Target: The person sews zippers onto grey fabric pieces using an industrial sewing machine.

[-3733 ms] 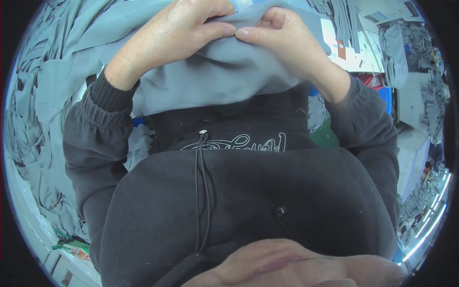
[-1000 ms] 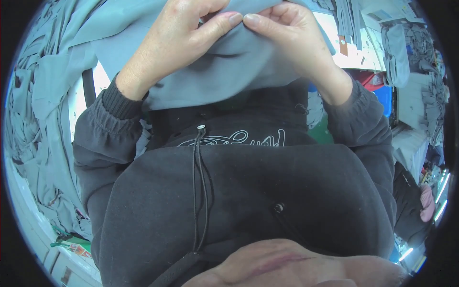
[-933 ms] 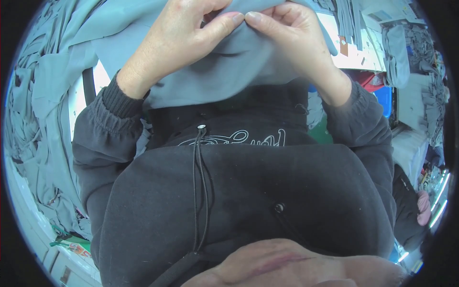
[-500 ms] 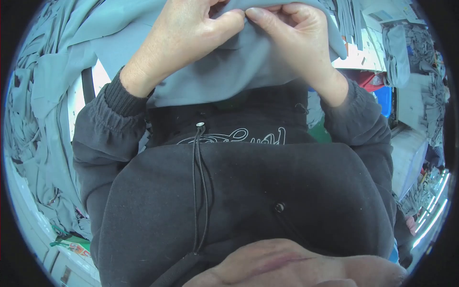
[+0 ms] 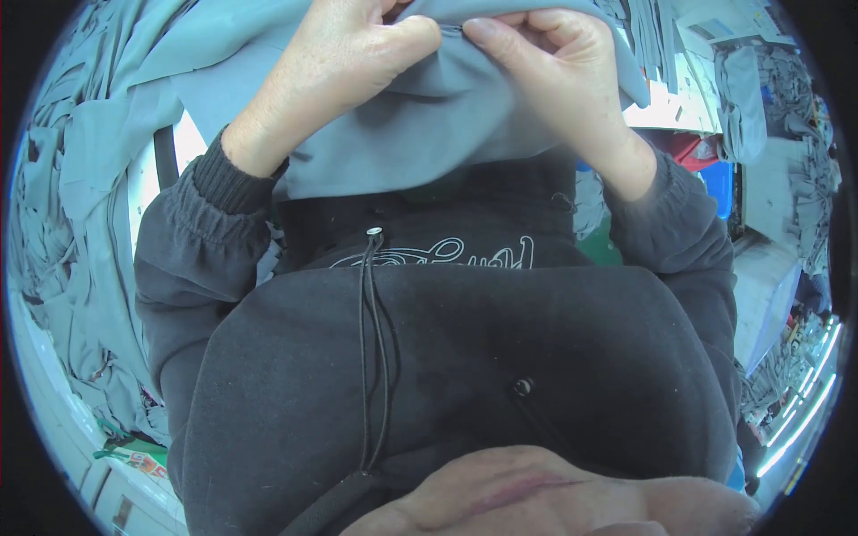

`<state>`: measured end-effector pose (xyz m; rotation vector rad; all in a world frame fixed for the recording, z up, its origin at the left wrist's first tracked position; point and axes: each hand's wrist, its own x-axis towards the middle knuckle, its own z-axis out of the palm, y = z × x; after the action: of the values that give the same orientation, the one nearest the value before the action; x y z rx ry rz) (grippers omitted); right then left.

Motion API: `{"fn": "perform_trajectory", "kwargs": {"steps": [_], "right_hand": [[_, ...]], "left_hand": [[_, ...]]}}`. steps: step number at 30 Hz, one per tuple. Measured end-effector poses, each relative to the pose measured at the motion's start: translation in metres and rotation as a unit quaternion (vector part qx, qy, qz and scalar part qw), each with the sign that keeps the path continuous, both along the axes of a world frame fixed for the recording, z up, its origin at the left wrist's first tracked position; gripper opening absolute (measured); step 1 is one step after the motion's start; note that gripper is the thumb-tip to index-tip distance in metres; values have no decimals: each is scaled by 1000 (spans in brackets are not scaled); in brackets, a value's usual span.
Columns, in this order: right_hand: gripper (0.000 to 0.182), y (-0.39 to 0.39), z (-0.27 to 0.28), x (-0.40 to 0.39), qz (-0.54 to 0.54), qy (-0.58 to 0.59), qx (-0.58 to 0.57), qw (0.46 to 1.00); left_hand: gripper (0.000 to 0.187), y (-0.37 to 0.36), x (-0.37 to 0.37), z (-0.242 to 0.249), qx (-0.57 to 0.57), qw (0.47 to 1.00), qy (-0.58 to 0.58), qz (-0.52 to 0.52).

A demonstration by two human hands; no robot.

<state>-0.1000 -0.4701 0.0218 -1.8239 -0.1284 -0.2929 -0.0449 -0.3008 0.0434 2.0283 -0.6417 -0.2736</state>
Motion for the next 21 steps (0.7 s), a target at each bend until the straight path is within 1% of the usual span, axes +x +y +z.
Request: {"fn": "perform_trajectory", "kwargs": {"steps": [3,5,8,11,12,14,17,21], "right_hand": [[11,-2,2,2,14,17,22,1000],[15,-4,5,3,36,71,32,996],[20,-4,7,5,58,79,60,993],[16,-4,8,3,57,143,76,985],[16,-5,7,3,62,147,76,984],[15,-7,5,4,81,161,79,980],[10,-11,2,6,75,193,7,978],[13,-8,4,5,58,199,73,975]], "left_hand": [[28,2,1,-2,-22,1000,4,-16],[26,2,1,-3,-37,999,0,-34],[25,5,1,-2,-28,999,-6,-36],[22,7,-4,4,-7,998,-3,-62],[23,7,-2,0,-7,998,-24,-61],[26,6,1,-8,-5,993,-106,-56],[23,6,3,-8,4,986,-154,-59],[30,4,2,-6,2,987,-157,-45]]}}
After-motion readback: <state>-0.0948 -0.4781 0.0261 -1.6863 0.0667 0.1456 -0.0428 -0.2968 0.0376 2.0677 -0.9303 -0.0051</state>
